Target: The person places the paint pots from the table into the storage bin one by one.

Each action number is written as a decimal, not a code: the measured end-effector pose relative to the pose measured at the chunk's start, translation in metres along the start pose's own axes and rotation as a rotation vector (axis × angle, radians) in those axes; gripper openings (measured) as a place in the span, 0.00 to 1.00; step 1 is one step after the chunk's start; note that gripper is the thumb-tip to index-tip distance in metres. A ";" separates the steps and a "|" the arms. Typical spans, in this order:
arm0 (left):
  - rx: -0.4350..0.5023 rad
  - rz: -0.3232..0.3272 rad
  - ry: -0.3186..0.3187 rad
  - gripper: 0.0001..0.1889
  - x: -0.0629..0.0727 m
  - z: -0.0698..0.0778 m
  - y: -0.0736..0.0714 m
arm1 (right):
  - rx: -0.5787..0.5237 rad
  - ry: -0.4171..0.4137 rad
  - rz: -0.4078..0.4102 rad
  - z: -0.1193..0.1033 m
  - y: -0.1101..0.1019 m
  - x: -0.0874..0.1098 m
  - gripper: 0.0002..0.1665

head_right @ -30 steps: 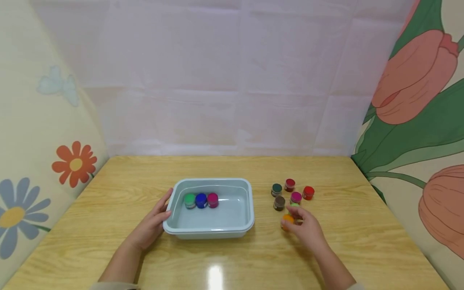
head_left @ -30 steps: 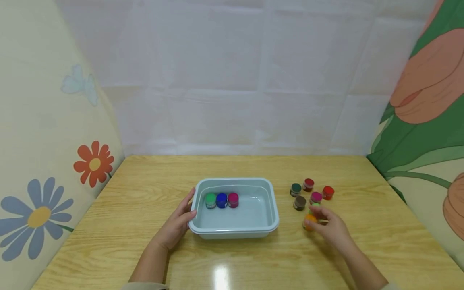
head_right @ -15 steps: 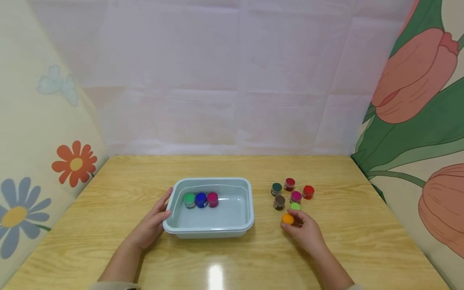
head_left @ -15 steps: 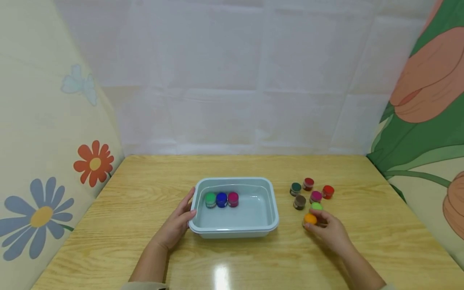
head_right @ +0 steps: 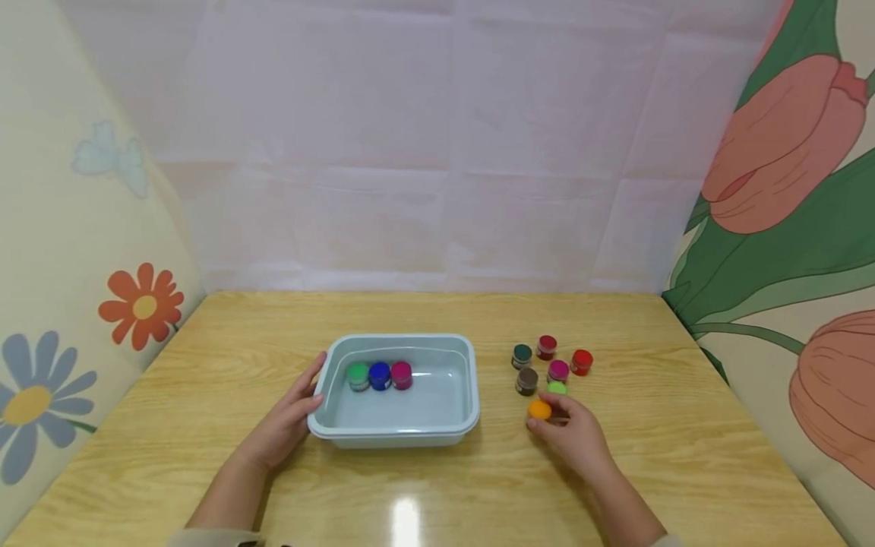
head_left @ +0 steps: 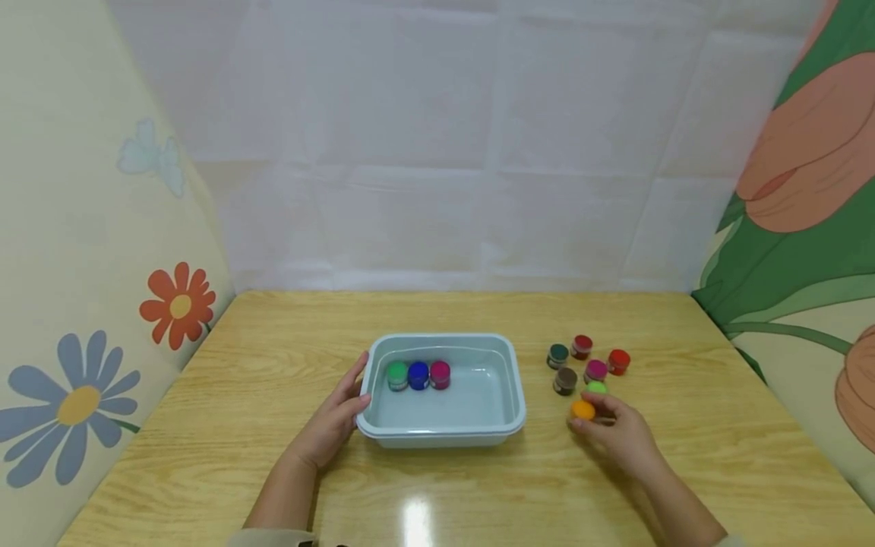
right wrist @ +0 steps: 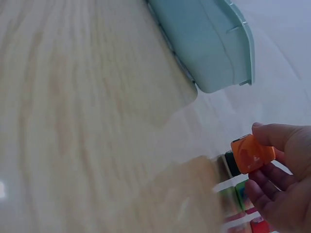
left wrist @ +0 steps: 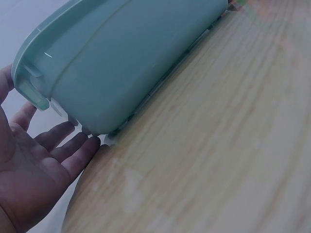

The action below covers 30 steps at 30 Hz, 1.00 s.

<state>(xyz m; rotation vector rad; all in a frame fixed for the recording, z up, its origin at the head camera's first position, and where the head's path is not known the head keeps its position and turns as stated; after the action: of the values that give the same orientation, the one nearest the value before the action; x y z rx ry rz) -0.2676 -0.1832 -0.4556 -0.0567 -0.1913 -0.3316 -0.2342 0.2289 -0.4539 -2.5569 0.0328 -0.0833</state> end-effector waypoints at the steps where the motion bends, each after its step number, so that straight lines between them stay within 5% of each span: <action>1: 0.001 0.000 0.000 0.38 0.000 0.000 0.000 | -0.001 -0.003 -0.002 -0.002 0.000 0.000 0.37; 18: 0.003 0.001 0.002 0.38 -0.001 -0.001 0.000 | -0.043 -0.177 -0.045 -0.067 -0.004 -0.023 0.36; 30: 0.009 0.003 0.005 0.38 -0.002 -0.002 0.000 | -0.209 -0.189 -0.114 -0.114 0.028 -0.040 0.34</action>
<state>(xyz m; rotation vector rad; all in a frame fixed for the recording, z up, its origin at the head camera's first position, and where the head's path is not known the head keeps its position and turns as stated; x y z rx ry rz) -0.2687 -0.1829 -0.4576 -0.0472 -0.1879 -0.3283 -0.2822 0.1442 -0.3763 -2.7631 -0.1857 0.1255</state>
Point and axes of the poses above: each hand's wrist, its own x-axis away from the middle knuckle, its own y-axis out of the palm, z = x × y, the point moved 7 cm from there along -x, towards the middle knuckle, and after that the axes turned 8 degrees about -y, right-handed, at the moved point
